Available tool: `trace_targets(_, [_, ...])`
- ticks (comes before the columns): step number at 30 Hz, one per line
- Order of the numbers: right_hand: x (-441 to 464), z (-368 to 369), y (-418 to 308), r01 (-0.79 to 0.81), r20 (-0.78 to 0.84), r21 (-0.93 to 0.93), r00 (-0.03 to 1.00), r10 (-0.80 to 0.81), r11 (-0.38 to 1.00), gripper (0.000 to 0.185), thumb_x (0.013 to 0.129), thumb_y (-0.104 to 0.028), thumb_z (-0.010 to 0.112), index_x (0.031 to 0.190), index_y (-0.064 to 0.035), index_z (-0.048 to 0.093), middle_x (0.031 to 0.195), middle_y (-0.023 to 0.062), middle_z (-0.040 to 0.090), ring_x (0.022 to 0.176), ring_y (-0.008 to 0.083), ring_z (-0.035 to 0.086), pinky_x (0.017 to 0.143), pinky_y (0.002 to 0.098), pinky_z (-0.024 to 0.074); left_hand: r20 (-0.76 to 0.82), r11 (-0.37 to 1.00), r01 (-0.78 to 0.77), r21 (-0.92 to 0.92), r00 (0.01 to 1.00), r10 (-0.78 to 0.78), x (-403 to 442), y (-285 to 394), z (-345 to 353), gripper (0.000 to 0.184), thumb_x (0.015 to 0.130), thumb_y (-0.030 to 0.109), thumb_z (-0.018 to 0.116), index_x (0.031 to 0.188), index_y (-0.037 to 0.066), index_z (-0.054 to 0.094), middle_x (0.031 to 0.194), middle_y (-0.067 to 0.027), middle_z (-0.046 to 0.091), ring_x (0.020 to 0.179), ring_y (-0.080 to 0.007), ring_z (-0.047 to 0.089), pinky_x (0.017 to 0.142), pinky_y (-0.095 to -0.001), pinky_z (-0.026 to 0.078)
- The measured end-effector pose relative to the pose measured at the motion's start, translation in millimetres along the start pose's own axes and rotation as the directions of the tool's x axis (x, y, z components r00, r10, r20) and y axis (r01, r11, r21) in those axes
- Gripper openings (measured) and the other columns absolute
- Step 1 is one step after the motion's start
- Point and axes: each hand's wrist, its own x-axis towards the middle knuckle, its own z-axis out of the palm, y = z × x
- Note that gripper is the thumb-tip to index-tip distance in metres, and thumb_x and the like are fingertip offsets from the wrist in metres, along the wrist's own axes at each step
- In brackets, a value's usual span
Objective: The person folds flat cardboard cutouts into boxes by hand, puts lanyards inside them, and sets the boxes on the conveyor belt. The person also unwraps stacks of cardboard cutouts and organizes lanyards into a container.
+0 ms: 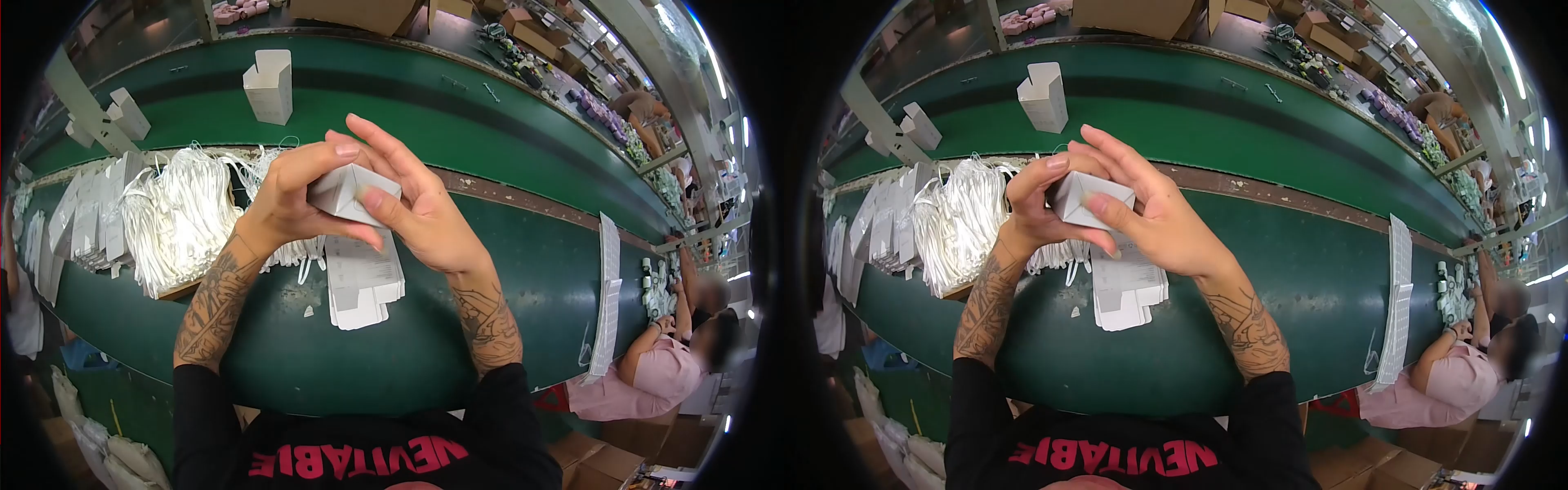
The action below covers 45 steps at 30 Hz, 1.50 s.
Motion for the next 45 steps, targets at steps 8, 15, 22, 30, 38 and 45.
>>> trace_targets(8, [-1.1, -10.4, 8.8, 0.023, -0.069, -0.258, 0.997, -0.042, 0.966, 0.051, 0.105, -0.024, 0.055, 0.15, -0.0013, 0.045, 0.141, 0.0151, 0.058, 0.127, 0.0238, 0.056, 0.106, 0.0368, 0.0453, 0.059, 0.999, 0.006, -0.054, 0.998, -0.003, 9.0, 4.6, -2.1, 0.104, 0.054, 0.03, 0.099, 0.139, 0.005, 0.046, 0.121, -0.0123, 0.068, 0.096, -0.0283, 0.073, 0.086, -0.0374, 0.059])
trace_targets(15, [7.3, -28.5, 21.3, -0.344, -0.02, 0.371, 0.926, 0.378, 0.863, 0.06, 0.104, -0.047, 0.053, 0.149, -0.0073, 0.043, 0.13, 0.0097, 0.061, 0.123, 0.0228, 0.058, 0.099, 0.04, 0.0521, 0.232, 0.973, -0.063, 0.221, 0.973, 0.01, 27.0, 18.3, -10.0, 0.094, 0.059, 0.034, 0.094, 0.136, 0.009, 0.046, 0.115, -0.0114, 0.071, 0.116, -0.0334, 0.064, 0.107, -0.0474, 0.042])
trace_targets(22, [66.1, -117.8, 100.9, -0.03, -0.372, -0.265, 0.925, -0.074, 0.964, 0.095, 0.085, -0.012, 0.08, 0.156, -0.0038, 0.016, 0.131, 0.0181, 0.061, 0.119, 0.0294, 0.062, 0.105, 0.0414, 0.048, 0.413, 0.864, 0.211, 0.458, 0.81, -0.417, -2.7, 16.6, -53.1, 0.052, 0.081, 0.02, 0.08, 0.128, 0.014, 0.059, 0.116, -0.0043, 0.068, 0.107, -0.025, 0.062, 0.1, -0.0385, 0.039])
trace_targets(30, [63.6, -147.8, 144.5, -0.241, -0.51, -0.694, 0.829, -0.228, 0.678, 0.09, 0.087, -0.028, 0.08, 0.152, 0.004, 0.026, 0.112, 0.02, 0.067, 0.105, 0.029, 0.065, 0.096, 0.0393, 0.0498, 0.673, 0.826, 0.001, 0.564, 0.58, -0.46, -36.6, 17.8, -36.4, 0.026, 0.085, 0.017, 0.073, 0.111, 0.015, 0.068, 0.097, -0.0016, 0.063, 0.093, -0.0203, 0.062, 0.086, -0.0356, 0.043])
trace_targets(38, [-54.5, -55.0, 113.9, -0.187, -0.309, -0.696, 0.95, -0.054, 0.693, 0.028, 0.091, -0.029, 0.075, 0.103, -0.0057, 0.065, 0.076, 0.0005, 0.057, 0.072, 0.0139, 0.052, 0.075, 0.032, 0.0417, 0.704, 0.869, -0.032, 0.494, 0.601, -0.378, -35.2, 14.6, -29.8, 0.007, 0.089, 0.018, 0.069, 0.091, 0.013, 0.065, 0.089, -0.0002, 0.063, 0.09, -0.019, 0.062, 0.081, -0.0345, 0.044])
trace_targets(45, [-57.0, -40.8, 98.4, -0.315, -0.357, -0.736, 0.933, 0.052, 0.6, 0.064, 0.08, -0.038, 0.084, 0.128, -0.0062, 0.057, 0.08, 0.0011, 0.057, 0.083, 0.0172, 0.052, 0.082, 0.0337, 0.0358, 0.658, 0.88, 0.286, 0.379, 0.586, -0.474, -1.4, 19.3, -49.5, 0.008, 0.093, 0.014, 0.066, 0.096, 0.007, 0.065, 0.087, -0.0055, 0.067, 0.078, -0.0222, 0.065, 0.072, -0.0341, 0.048])
